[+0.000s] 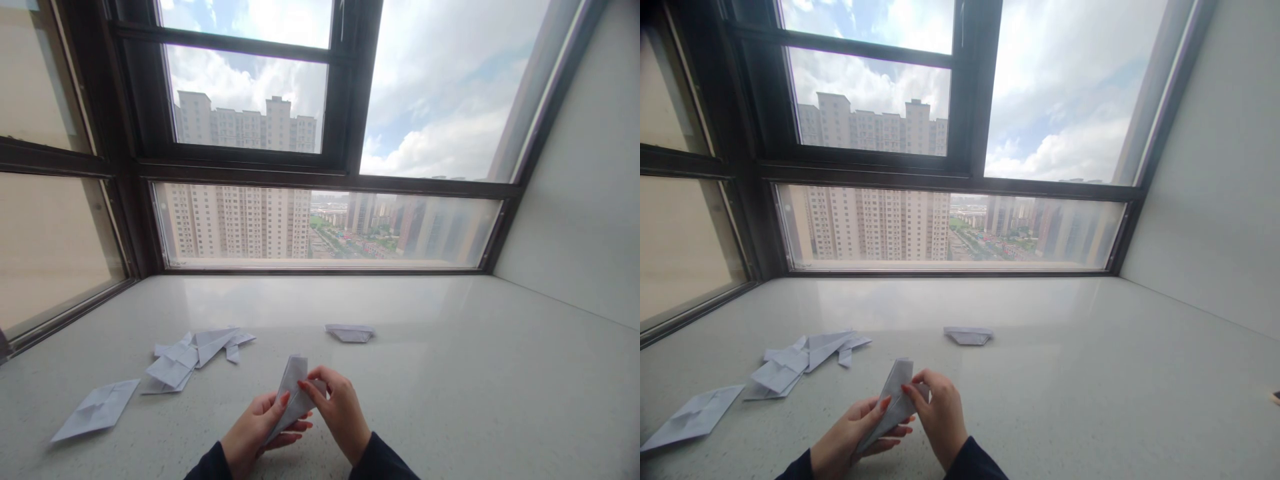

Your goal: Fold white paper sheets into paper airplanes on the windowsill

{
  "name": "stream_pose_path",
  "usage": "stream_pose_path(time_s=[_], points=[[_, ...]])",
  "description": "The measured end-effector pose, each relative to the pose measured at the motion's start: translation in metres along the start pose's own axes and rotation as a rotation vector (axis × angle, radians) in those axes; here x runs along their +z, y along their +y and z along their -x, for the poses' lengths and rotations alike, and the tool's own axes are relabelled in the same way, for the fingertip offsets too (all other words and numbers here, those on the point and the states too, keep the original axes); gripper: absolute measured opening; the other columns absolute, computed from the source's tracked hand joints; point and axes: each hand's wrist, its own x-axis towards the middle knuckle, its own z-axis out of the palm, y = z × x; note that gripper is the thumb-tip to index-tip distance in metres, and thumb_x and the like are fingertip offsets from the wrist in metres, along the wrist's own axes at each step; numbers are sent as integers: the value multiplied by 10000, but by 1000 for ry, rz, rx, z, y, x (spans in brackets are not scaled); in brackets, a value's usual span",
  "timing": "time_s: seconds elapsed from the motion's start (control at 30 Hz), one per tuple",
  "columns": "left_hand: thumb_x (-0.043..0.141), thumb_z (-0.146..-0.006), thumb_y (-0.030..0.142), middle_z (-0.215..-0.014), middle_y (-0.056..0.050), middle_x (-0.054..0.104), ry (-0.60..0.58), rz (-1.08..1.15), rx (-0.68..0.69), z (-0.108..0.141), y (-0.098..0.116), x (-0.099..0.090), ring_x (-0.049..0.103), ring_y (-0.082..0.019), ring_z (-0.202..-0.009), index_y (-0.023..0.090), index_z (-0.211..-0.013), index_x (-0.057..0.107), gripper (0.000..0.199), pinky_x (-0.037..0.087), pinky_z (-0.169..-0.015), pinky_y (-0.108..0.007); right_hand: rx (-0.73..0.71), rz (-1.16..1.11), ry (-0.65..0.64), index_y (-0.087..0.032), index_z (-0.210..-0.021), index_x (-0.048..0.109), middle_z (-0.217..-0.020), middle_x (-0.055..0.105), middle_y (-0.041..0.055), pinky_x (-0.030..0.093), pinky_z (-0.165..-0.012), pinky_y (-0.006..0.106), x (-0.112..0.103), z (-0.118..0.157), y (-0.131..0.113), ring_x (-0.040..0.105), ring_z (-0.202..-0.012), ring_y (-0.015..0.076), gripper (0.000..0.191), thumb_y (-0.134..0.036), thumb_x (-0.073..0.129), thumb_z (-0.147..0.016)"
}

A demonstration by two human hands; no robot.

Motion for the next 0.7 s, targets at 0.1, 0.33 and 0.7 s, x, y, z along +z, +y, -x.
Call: stream_pose_path(time_s=[0.1,0.33,0.7], points=[[592,-641,484,-939,-174,639,-2,-22,6,-1,-1,-1,609,-257,-862,90,-950,556,502,438,-786,-356,3,-21,8,-175,-659,610,-590,619,6,332,-503,216,0,0,0,498,-525,127,253,-393,511,-741],[594,-634,494,-955,-174,634,-51,-23,-31,-5,-3,-6,604,-249,-876,101,-972,540,521,426,-814,-352,18,-51,2,-179,-662,617,-592,626,7,334,-505,223,-1,0,0,498,-515,127,279,-423,503,-737],[570,-659,492,-949,-191,630,-72,10,-6,-7,-8,-9,613,-239,-852,71,-1002,523,544,453,-771,-311,13,-25,-12,-170,-663,611,-562,593,-2,326,-491,212,0,0,0,490,-514,123,275,-413,508,-739]])
